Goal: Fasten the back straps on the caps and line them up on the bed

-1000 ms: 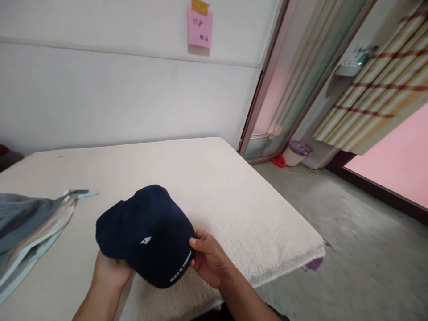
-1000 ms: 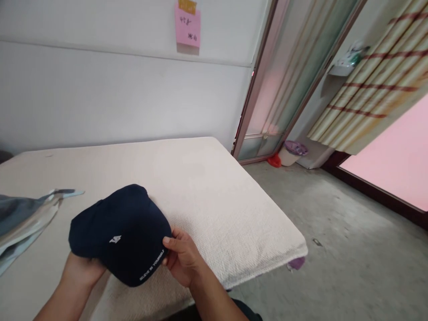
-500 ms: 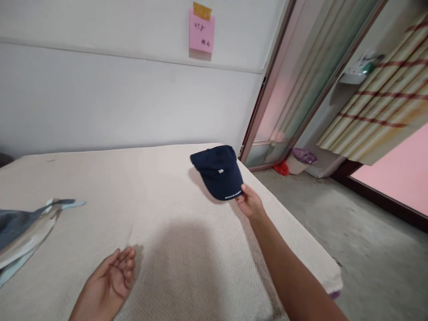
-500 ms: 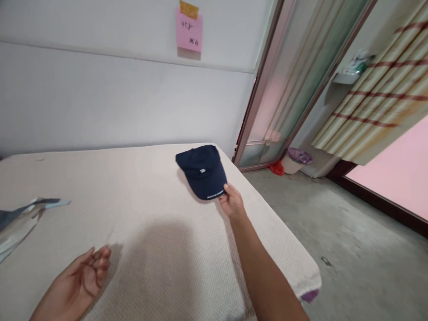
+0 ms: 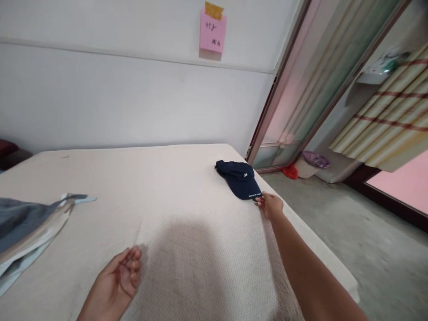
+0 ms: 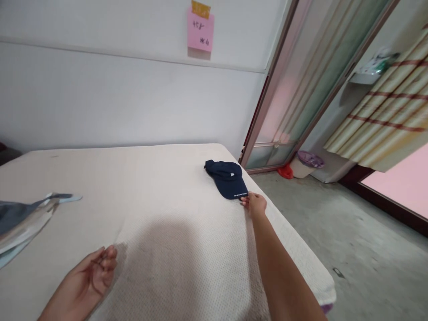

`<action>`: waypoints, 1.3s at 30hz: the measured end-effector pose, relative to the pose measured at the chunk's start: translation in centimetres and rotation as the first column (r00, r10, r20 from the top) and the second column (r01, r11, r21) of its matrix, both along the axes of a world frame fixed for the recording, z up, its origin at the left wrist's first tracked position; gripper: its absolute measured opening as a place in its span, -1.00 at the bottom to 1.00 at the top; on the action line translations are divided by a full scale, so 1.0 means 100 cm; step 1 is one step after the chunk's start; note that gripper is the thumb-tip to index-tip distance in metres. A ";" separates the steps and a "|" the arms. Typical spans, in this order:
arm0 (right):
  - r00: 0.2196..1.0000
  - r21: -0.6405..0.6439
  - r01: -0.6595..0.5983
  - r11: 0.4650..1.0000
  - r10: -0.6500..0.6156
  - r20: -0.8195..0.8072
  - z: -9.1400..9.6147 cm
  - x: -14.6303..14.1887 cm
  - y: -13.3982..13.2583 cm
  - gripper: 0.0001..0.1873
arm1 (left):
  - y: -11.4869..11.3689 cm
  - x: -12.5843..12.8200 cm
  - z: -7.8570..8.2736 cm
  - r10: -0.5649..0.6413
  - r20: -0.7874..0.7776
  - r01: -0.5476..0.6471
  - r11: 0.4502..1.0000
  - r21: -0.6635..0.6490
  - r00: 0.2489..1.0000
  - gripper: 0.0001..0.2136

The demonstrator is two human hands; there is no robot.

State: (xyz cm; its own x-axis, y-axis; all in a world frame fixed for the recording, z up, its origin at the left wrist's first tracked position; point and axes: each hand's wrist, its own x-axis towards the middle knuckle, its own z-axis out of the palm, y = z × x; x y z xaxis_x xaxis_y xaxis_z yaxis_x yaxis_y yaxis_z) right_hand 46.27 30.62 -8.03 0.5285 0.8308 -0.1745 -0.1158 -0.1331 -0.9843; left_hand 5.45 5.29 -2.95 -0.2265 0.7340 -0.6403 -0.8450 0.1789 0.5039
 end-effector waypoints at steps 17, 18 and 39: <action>0.936 -0.136 -0.239 0.961 0.266 0.232 0.001 -0.132 -0.121 -0.73 | -0.052 -0.085 0.002 0.494 0.052 -0.497 0.864 0.081 0.868 -0.81; 0.934 -0.122 -0.307 0.944 0.324 0.149 0.004 -0.155 -0.128 -0.72 | -0.056 -0.095 0.002 0.537 0.053 -0.540 0.837 0.088 0.842 -0.81; 0.589 -0.059 -0.793 0.606 0.738 -0.329 0.010 -0.347 -0.223 -0.78 | -0.121 -0.188 -0.002 0.827 -0.058 -0.823 0.562 0.078 0.559 -0.84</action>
